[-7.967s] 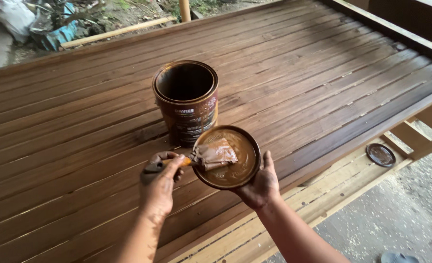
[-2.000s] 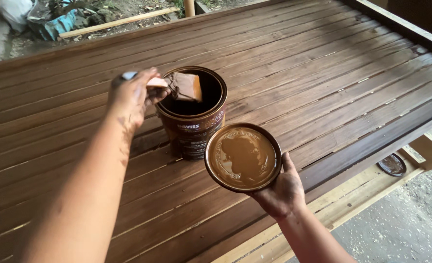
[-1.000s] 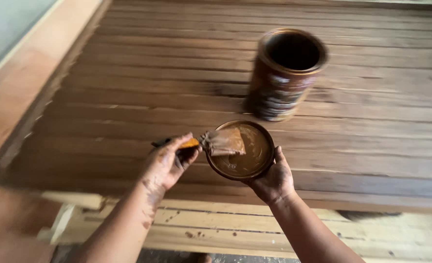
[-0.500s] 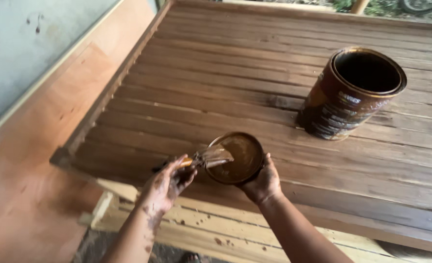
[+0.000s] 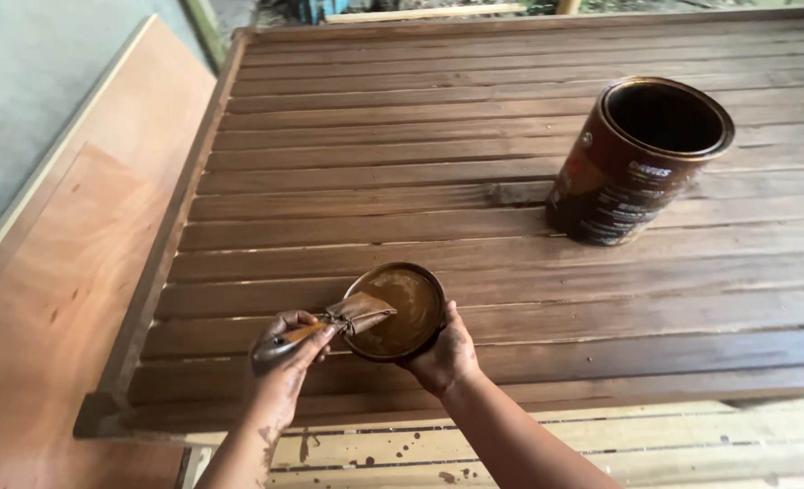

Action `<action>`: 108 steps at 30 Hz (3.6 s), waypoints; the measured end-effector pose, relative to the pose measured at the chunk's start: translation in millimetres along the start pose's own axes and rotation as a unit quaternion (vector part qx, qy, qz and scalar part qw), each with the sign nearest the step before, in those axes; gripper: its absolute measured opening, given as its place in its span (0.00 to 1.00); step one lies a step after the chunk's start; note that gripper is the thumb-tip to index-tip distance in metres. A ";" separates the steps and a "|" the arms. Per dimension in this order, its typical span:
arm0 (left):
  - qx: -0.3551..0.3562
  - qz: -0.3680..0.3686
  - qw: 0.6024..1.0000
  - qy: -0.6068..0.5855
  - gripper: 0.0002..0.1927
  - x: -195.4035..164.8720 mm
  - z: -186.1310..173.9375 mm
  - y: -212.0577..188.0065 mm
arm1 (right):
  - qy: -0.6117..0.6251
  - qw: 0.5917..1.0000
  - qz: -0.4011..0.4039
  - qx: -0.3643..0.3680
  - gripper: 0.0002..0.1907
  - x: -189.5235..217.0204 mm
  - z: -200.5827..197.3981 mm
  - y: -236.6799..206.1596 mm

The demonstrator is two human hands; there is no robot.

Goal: The person applies brown wood stain to a slatted wooden furniture frame, holding a stain can lid as a palette in one hand while wiping the stain onto the wood with a cloth-wrapped applicator. They periodically dip the applicator into the can, work along the rails and legs, and later use a brush on the lower shelf boards.

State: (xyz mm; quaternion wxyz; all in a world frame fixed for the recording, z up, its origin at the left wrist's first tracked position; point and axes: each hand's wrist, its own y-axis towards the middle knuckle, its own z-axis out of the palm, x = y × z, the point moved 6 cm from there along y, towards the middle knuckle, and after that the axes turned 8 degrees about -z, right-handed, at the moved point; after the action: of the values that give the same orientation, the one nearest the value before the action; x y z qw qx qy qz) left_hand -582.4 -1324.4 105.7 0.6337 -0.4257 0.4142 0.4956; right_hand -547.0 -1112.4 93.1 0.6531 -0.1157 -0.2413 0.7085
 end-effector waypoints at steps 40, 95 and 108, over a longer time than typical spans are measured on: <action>0.074 0.250 0.825 0.501 0.09 -42.8 34.5 -11.8 | -0.401 0.899 -0.030 -0.175 0.39 31.4 -59.4 -2.5; 0.272 0.226 0.818 0.453 0.07 -106.1 41.2 4.4 | -0.273 0.951 -0.107 -0.095 0.11 36.0 -53.8 -72.5; 0.179 0.125 0.866 0.449 0.06 -59.3 -24.2 -18.4 | -0.236 0.958 -0.135 -0.095 0.12 34.0 -66.6 -57.3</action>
State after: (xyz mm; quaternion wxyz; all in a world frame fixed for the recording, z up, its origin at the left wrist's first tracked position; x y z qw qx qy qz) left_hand -576.7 -1366.4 157.1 0.3768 -0.4264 0.7854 0.2435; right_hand -469.3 -1064.6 69.4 0.6530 0.0267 -0.4679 0.5950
